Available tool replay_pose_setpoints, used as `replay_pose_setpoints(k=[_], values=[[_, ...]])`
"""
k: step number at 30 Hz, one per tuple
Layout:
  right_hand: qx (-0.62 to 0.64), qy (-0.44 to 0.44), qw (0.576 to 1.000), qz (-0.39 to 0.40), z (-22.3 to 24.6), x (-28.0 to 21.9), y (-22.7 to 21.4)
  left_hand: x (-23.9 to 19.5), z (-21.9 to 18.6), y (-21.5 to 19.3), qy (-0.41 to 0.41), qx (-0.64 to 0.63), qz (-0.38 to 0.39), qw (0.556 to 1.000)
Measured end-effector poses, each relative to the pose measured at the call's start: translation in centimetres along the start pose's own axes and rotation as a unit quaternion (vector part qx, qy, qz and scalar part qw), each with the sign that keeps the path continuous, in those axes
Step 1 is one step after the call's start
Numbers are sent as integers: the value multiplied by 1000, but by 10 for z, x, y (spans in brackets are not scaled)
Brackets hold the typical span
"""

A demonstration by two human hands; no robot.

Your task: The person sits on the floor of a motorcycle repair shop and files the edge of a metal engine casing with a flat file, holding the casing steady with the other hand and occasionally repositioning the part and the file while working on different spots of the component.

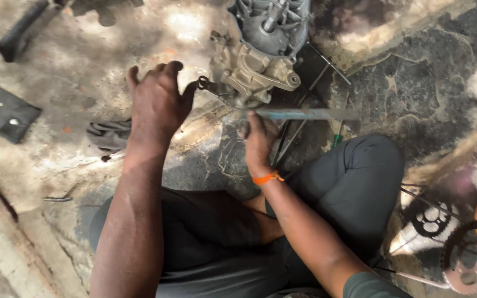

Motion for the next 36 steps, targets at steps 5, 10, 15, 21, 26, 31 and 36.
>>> replay_pose_setpoints(k=[5,10,15,21,26,31,36], values=[[-59,-57,996,-35,-3,1,-6,7,37,-1,-95,22,24,995],[-73,21,991,109,-35,0,13,6,71,52,-163,72,152,972],[-229,-22,955,190,-33,2,-15,-5,90,89,-182,108,279,937],[-288,249,857,346,-45,17,-41,-7,112,114,-182,94,277,939],[-288,195,871,348,-44,8,-19,-9,57,44,-162,-11,214,963],[72,379,829,405,23,-21,4,-27,-17,6,-151,-183,285,929],[-33,202,852,483,44,6,-21,-28,-22,3,-2,-286,233,930]])
Point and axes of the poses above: each hand's wrist, its own x-axis towards the middle knuckle, its own y-axis out of the palm, z = x × y, the point moved 3 cm from there along x, towards the middle knuckle, and after that the axes turned 1 degree about y, right-handed, at the moved point
